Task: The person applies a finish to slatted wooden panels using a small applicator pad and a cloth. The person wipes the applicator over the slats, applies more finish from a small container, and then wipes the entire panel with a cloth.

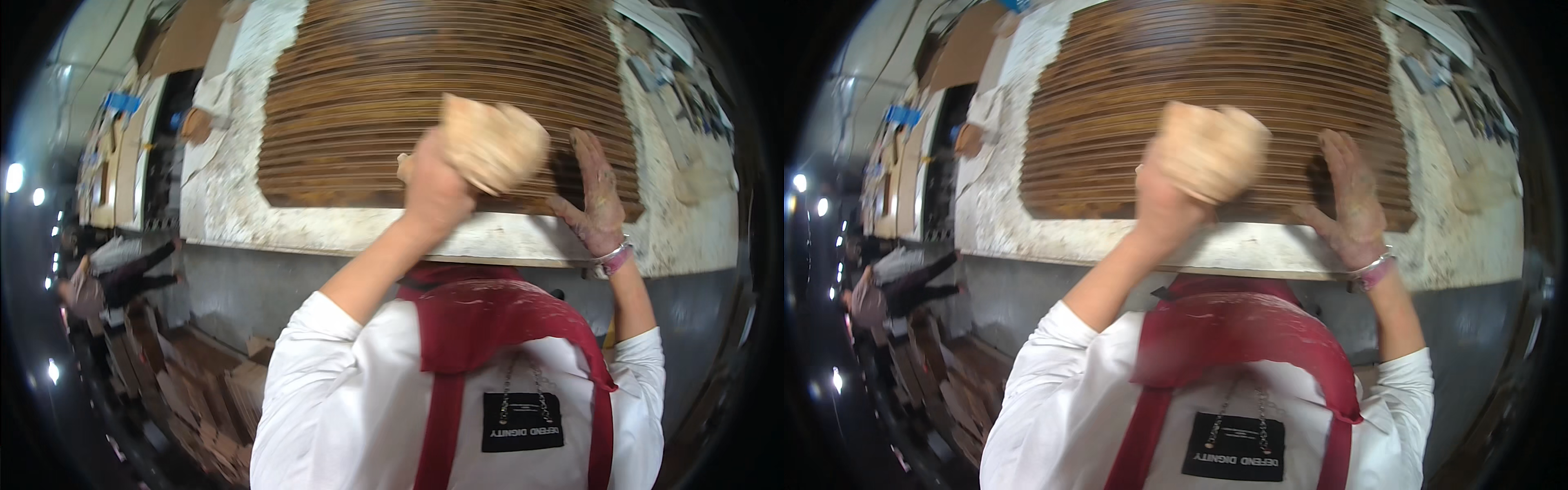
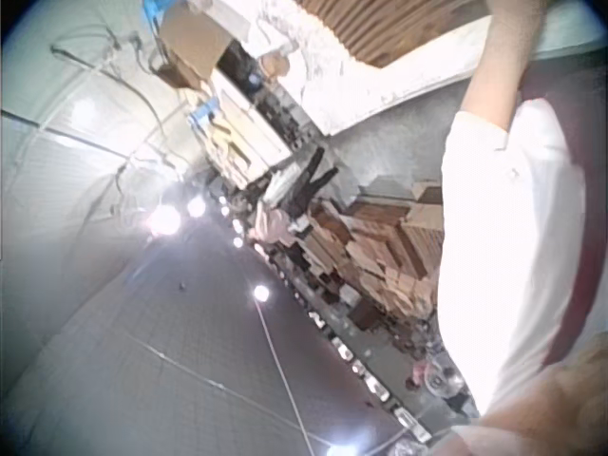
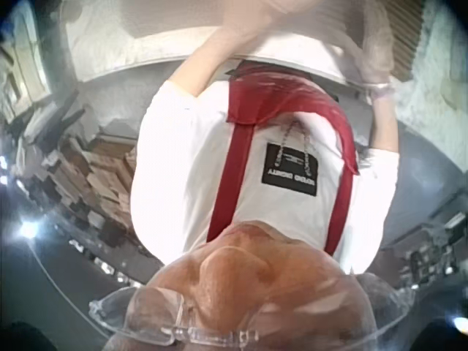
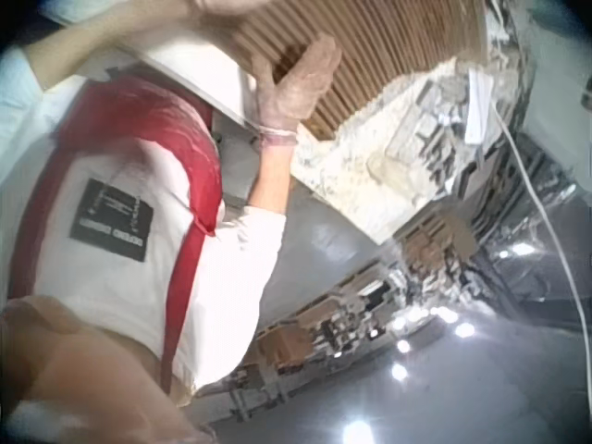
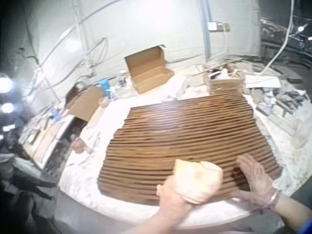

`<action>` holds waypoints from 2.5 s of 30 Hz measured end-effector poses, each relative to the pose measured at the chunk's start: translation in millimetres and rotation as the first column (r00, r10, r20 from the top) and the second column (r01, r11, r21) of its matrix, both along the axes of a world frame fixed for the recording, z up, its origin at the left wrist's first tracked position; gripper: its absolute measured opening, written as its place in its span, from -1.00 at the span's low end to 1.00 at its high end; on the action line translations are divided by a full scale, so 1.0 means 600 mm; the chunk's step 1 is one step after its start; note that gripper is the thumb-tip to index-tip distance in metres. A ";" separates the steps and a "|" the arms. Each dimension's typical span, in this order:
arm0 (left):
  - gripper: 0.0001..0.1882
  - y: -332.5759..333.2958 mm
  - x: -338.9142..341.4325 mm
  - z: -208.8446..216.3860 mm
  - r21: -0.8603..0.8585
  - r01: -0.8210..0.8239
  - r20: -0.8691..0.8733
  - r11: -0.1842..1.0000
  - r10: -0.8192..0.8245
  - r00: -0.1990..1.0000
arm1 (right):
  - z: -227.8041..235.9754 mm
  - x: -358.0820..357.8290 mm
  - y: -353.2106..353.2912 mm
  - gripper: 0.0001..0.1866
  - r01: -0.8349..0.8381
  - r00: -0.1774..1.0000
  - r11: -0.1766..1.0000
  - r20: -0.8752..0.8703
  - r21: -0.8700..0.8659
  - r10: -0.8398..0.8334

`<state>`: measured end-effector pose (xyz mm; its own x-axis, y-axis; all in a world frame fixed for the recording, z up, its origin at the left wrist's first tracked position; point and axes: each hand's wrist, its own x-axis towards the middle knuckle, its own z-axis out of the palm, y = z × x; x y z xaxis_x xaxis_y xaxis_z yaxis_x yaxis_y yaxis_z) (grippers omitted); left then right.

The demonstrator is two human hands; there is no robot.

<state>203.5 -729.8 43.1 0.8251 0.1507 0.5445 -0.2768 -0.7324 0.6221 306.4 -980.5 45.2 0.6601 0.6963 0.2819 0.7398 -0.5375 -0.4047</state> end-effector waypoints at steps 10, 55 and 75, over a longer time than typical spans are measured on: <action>-0.48 0.174 -0.134 -0.188 0.635 -0.217 -0.229 0.741 0.449 0.863 | -0.084 0.037 0.052 0.01 -0.217 0.959 0.892 0.084 -0.397 0.271; -0.70 0.137 0.071 -0.081 0.460 0.020 -0.153 0.887 0.057 0.987 | -0.060 0.053 0.090 0.01 -0.271 0.959 0.808 -0.069 -0.524 0.276; -0.82 0.291 0.036 -0.075 0.600 -0.115 -0.165 0.792 0.263 0.950 | -0.067 0.148 0.176 -0.24 -0.093 0.984 0.907 0.098 -0.410 0.145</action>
